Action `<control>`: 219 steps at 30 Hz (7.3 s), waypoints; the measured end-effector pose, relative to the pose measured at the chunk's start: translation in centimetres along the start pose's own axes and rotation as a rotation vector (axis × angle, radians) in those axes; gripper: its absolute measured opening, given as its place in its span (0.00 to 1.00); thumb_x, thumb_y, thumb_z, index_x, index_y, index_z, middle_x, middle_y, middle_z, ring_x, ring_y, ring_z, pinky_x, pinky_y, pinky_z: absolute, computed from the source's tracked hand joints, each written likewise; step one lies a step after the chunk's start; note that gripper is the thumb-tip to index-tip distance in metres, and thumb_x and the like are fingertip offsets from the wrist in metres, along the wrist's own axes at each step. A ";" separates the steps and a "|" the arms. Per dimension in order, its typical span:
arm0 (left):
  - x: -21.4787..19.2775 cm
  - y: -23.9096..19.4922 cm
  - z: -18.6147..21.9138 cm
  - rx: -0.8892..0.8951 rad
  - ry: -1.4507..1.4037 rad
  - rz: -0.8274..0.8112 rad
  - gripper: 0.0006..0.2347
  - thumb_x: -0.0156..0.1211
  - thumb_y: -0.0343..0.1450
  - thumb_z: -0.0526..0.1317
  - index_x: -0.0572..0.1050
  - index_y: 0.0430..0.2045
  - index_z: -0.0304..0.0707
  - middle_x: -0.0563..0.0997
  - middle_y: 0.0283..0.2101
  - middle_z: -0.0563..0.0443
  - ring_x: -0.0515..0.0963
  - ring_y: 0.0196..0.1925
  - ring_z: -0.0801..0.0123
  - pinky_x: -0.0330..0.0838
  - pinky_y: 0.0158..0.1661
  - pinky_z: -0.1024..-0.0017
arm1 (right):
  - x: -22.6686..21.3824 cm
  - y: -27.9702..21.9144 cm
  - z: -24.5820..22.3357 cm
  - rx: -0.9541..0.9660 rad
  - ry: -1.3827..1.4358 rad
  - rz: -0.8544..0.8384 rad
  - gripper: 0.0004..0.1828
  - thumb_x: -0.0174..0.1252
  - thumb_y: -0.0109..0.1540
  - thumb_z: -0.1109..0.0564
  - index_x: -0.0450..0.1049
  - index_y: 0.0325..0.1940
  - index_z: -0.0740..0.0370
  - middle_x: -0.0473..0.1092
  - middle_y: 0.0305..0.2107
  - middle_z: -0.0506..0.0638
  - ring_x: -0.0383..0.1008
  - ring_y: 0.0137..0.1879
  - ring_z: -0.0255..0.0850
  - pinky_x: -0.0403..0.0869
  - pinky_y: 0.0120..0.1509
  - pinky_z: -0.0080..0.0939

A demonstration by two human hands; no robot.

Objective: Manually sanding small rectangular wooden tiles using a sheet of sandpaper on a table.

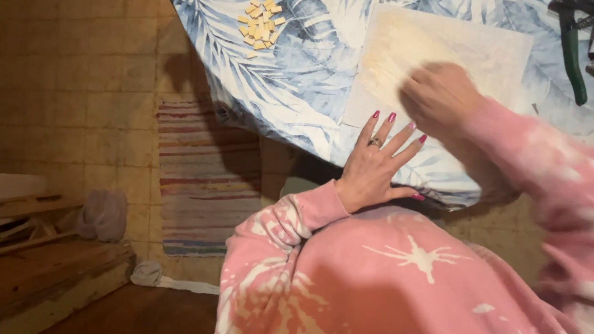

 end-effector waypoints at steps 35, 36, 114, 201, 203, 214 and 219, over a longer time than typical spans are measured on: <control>-4.3 0.7 -0.2 -0.212 -0.989 0.380 0.18 0.58 0.75 0.29 0.72 0.62 0.35 0.82 0.59 0.42 0.85 0.60 0.61 0.80 0.59 0.69 | -3.0 -11.1 -2.5 0.507 0.882 0.420 0.12 0.54 0.74 0.57 0.75 0.44 0.71 0.71 0.27 0.52 0.67 0.33 0.32 0.67 0.38 0.36; -4.4 0.7 -0.2 -0.224 -0.960 0.385 0.18 0.57 0.75 0.29 0.72 0.62 0.35 0.82 0.59 0.42 0.85 0.59 0.60 0.81 0.58 0.69 | -2.9 -11.3 -2.1 0.552 0.859 0.421 0.12 0.55 0.74 0.57 0.74 0.41 0.71 0.70 0.25 0.52 0.66 0.31 0.33 0.66 0.36 0.37; -1.4 -0.3 0.9 -0.079 0.074 0.060 0.40 0.62 0.58 0.70 0.71 0.63 0.48 0.69 0.68 0.41 0.65 0.71 0.36 0.47 0.73 0.41 | -1.6 -10.0 1.4 0.233 0.247 -0.243 0.08 0.58 0.56 0.54 0.78 0.28 0.60 0.75 0.28 0.57 0.77 0.38 0.58 0.76 0.42 0.58; -6.6 0.9 0.8 -0.165 -0.191 0.421 0.34 0.59 0.71 0.56 0.63 0.69 0.35 0.72 0.69 0.40 0.69 0.74 0.45 0.51 0.74 0.37 | -2.2 -9.9 2.5 0.454 0.693 0.270 0.10 0.54 0.70 0.59 0.73 0.37 0.67 0.67 0.25 0.55 0.66 0.31 0.42 0.67 0.38 0.43; -7.3 1.2 -0.5 -0.210 -0.455 0.398 0.30 0.59 0.73 0.48 0.62 0.70 0.36 0.71 0.69 0.40 0.72 0.72 0.49 0.62 0.71 0.48 | -2.9 -8.2 0.8 0.459 0.781 0.317 0.11 0.54 0.72 0.58 0.72 0.38 0.68 0.67 0.26 0.54 0.65 0.32 0.39 0.66 0.39 0.41; -6.0 1.8 -4.1 -0.242 -1.082 0.426 0.24 0.53 0.72 0.25 0.67 0.67 0.31 0.80 0.62 0.41 0.80 0.66 0.61 0.78 0.63 0.69 | -4.8 -5.0 -1.9 0.402 0.957 0.406 0.12 0.52 0.74 0.58 0.74 0.44 0.70 0.69 0.28 0.51 0.64 0.34 0.35 0.66 0.39 0.36; -6.9 1.9 -3.8 -0.230 -1.050 0.445 0.21 0.54 0.73 0.25 0.72 0.63 0.33 0.82 0.59 0.41 0.83 0.62 0.63 0.79 0.60 0.70 | -6.2 -4.6 -2.9 0.310 0.893 0.420 0.11 0.50 0.74 0.58 0.74 0.45 0.69 0.72 0.32 0.54 0.72 0.36 0.38 0.69 0.42 0.37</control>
Point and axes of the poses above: each hand's wrist, its own y-axis towards the middle knuckle, its own x-axis out of the palm, z = x × y, the point moved 9 cm from there along y, towards the middle knuckle
